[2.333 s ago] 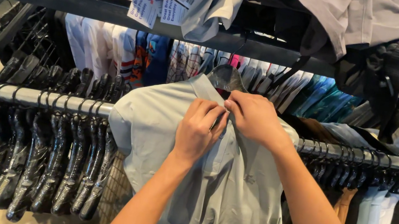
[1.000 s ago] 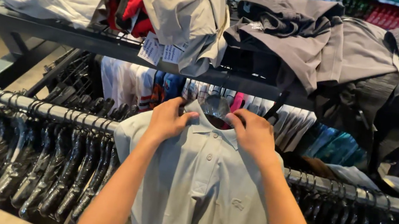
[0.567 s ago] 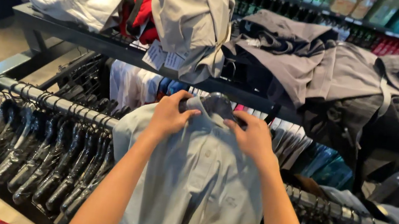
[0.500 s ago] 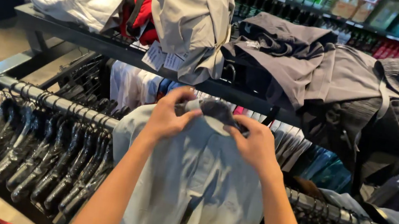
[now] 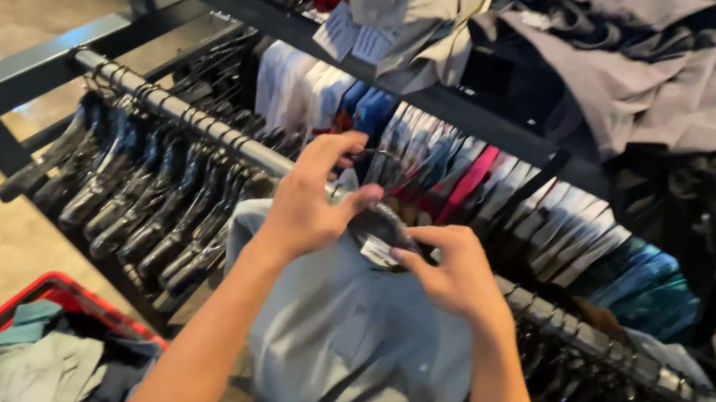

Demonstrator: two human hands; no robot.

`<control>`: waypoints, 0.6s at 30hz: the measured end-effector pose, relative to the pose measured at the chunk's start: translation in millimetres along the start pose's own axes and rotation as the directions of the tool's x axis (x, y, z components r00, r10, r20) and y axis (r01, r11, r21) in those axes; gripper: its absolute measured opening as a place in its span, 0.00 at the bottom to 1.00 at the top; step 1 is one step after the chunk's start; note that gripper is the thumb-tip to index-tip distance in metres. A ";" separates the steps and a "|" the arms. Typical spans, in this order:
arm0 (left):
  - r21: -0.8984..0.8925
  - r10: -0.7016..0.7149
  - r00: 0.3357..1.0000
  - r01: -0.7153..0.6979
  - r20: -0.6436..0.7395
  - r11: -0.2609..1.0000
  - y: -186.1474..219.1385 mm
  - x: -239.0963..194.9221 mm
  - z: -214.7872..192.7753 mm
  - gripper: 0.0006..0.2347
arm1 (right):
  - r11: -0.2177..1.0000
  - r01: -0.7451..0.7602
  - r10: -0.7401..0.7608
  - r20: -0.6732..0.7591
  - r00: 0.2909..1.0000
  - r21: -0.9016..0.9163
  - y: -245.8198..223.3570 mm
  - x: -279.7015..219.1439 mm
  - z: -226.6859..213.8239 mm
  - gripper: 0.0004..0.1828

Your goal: Hanging and buttoning shirts on a clothing rack.

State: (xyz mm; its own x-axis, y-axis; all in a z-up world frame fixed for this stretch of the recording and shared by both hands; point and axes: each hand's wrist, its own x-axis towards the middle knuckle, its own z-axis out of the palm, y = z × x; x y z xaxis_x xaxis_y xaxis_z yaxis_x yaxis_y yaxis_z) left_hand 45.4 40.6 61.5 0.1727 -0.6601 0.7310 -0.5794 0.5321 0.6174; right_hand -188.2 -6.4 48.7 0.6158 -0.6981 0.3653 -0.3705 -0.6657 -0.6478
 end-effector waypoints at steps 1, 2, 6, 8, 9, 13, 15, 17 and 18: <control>0.005 -0.007 1.000 0.007 0.006 1.000 -0.9 -9.1 -11.6 0.26 | 1.000 -0.005 0.005 0.003 1.000 0.009 -1.0 -1.7 -0.9 0.14; 0.131 -0.119 0.970 0.092 0.212 0.987 -1.3 -17.8 -21.5 0.23 | 1.000 -0.022 0.022 -0.031 0.999 0.010 -2.0 -7.1 -1.9 0.13; 0.329 -0.450 0.792 0.331 0.413 0.884 -30.6 -45.2 -32.1 0.12 | 0.984 -0.161 0.147 -0.149 0.978 -0.082 -17.9 -25.4 6.1 0.17; 0.301 -0.449 0.783 0.345 0.430 0.889 -33.9 -50.6 -41.8 0.12 | 0.917 -0.346 0.324 -0.135 0.936 -0.198 -37.6 -34.3 8.2 0.25; 0.283 -0.456 0.778 0.364 0.431 0.888 -36.1 -52.7 -48.6 0.12 | 0.813 -0.496 0.480 -0.130 0.867 -0.306 -48.6 -36.9 10.2 0.33; 0.238 -0.488 0.740 0.427 0.463 0.873 -46.0 -64.0 -72.4 0.11 | 0.685 -0.668 0.654 -0.158 0.740 -0.291 -108.3 -43.7 33.2 0.29; 0.231 -0.479 0.719 0.421 0.504 0.877 -49.5 -72.3 -88.8 0.12 | 0.883 -0.467 0.435 -0.299 0.849 -0.043 -104.1 -55.4 55.2 0.21; 0.217 -0.463 0.704 0.416 0.539 0.883 -64.0 -81.8 -103.5 0.12 | 0.884 -0.467 0.431 -0.367 0.824 -0.010 -108.8 -70.4 73.8 0.22; 0.208 -0.460 0.699 0.419 0.548 0.884 -71.1 -87.6 -108.6 0.12 | 0.896 -0.443 0.409 -0.418 0.812 0.016 -110.7 -77.7 80.9 0.23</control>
State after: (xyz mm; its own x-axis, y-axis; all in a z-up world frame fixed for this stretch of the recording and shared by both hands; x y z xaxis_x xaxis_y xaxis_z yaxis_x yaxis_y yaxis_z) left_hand 158.0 118.1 -14.9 -0.0496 -0.9965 0.0677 -0.6053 0.0839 0.7916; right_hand -138.8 142.8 38.0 0.0580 -0.9487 0.3108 -0.5942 -0.2830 -0.7529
